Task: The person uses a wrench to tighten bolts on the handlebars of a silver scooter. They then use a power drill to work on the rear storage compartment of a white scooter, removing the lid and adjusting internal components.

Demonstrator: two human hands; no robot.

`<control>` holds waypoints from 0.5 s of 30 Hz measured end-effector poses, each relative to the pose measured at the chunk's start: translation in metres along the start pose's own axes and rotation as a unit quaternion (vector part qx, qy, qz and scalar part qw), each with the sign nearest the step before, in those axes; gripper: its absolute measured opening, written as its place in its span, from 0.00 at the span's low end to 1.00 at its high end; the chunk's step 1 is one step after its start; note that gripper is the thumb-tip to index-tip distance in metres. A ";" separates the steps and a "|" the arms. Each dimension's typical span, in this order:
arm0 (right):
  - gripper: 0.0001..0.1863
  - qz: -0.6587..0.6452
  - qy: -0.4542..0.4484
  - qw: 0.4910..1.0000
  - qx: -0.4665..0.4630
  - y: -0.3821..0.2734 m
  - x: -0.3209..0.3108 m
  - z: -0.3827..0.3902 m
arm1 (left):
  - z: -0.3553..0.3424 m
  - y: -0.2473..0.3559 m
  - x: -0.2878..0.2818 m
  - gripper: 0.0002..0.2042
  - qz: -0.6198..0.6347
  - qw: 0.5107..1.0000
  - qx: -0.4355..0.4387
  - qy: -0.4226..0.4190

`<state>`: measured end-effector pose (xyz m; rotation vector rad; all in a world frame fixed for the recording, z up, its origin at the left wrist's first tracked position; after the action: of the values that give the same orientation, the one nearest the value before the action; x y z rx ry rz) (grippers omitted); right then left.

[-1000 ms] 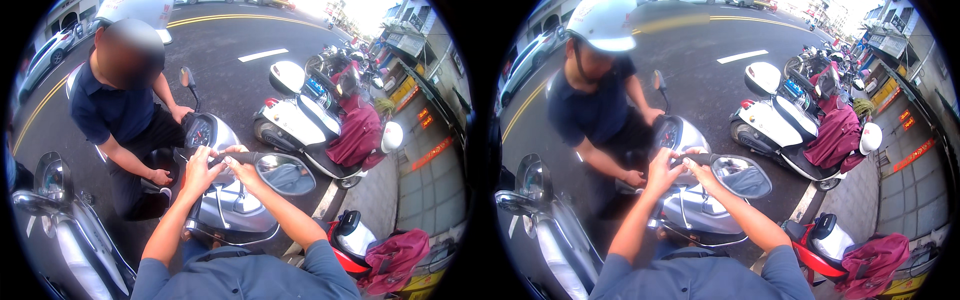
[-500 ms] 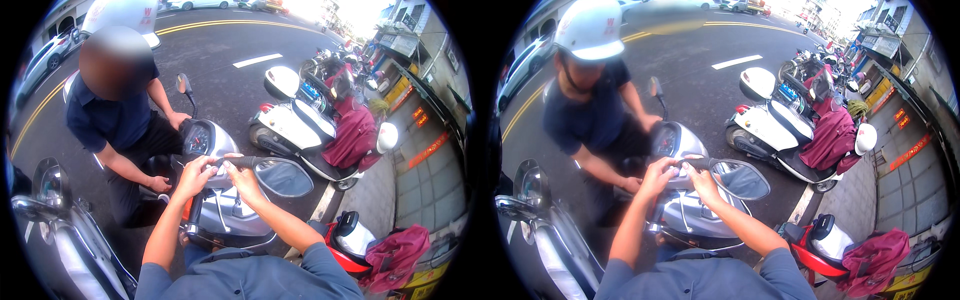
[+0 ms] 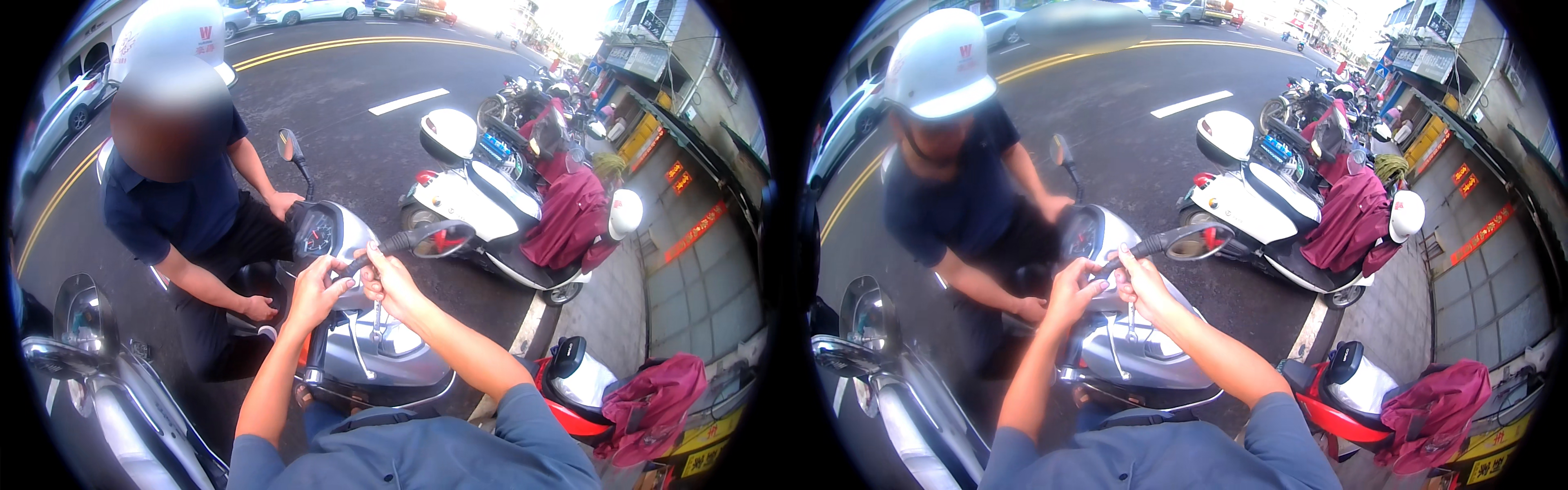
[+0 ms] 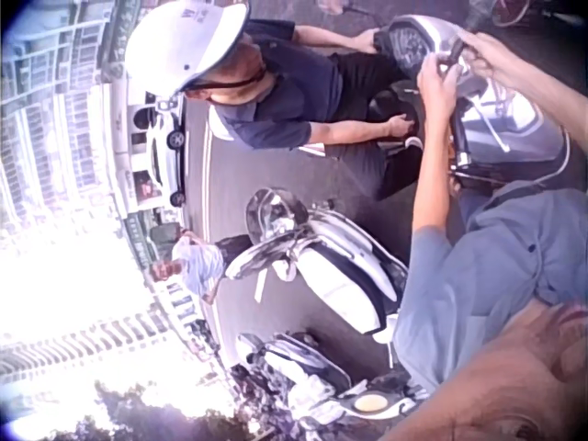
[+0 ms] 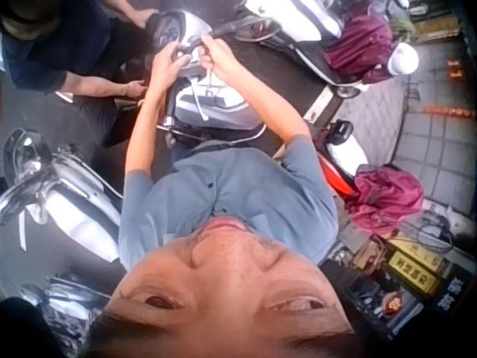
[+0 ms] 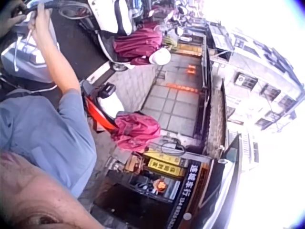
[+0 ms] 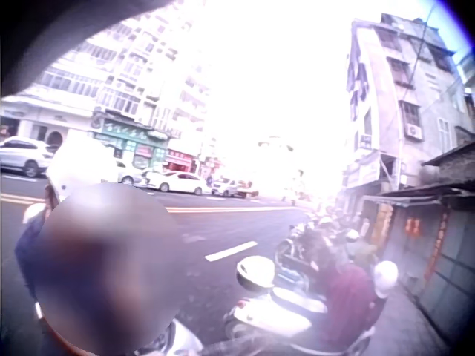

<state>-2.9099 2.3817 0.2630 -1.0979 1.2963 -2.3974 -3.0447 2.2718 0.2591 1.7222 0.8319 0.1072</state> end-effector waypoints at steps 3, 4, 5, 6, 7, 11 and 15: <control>0.15 0.071 -0.022 0.996 0.049 -0.011 -0.006 -0.021 | -0.002 0.000 0.002 0.16 -0.017 0.998 -0.060 -0.005; 0.15 0.110 -0.031 0.992 0.056 -0.019 -0.001 -0.023 | -0.001 0.000 0.000 0.15 -0.017 0.997 -0.070 -0.012; 0.15 0.144 -0.047 0.986 0.071 -0.024 0.000 -0.027 | 0.000 -0.002 -0.001 0.14 -0.003 0.997 -0.073 -0.013; 0.15 0.180 -0.062 0.978 0.083 -0.030 0.001 -0.029 | 0.001 -0.002 -0.002 0.14 0.012 0.997 -0.073 -0.013; 0.15 0.215 -0.078 0.969 0.095 -0.037 0.004 -0.031 | 0.001 -0.002 -0.004 0.13 0.027 0.997 -0.073 -0.013; 0.14 0.392 -0.119 0.904 0.125 -0.056 0.013 -0.049 | 0.001 -0.005 -0.005 0.12 0.051 0.997 -0.054 -0.006; 0.14 0.539 -0.146 0.823 0.101 -0.069 0.036 -0.058 | 0.001 0.006 -0.008 0.12 -0.001 0.999 -0.035 0.005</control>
<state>-2.9641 2.4418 0.3168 -0.4091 1.0679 -1.3863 -3.0474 2.2660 0.2667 1.6557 0.8276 0.1413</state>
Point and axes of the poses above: each hand's wrist, its own z-axis away from the middle knuckle, its own x-axis out of the palm, y = z × x, the point moved 2 cm from there along -z, towards the middle knuckle, and after that the axes turned 4 degrees about y, right-handed, at the moved point
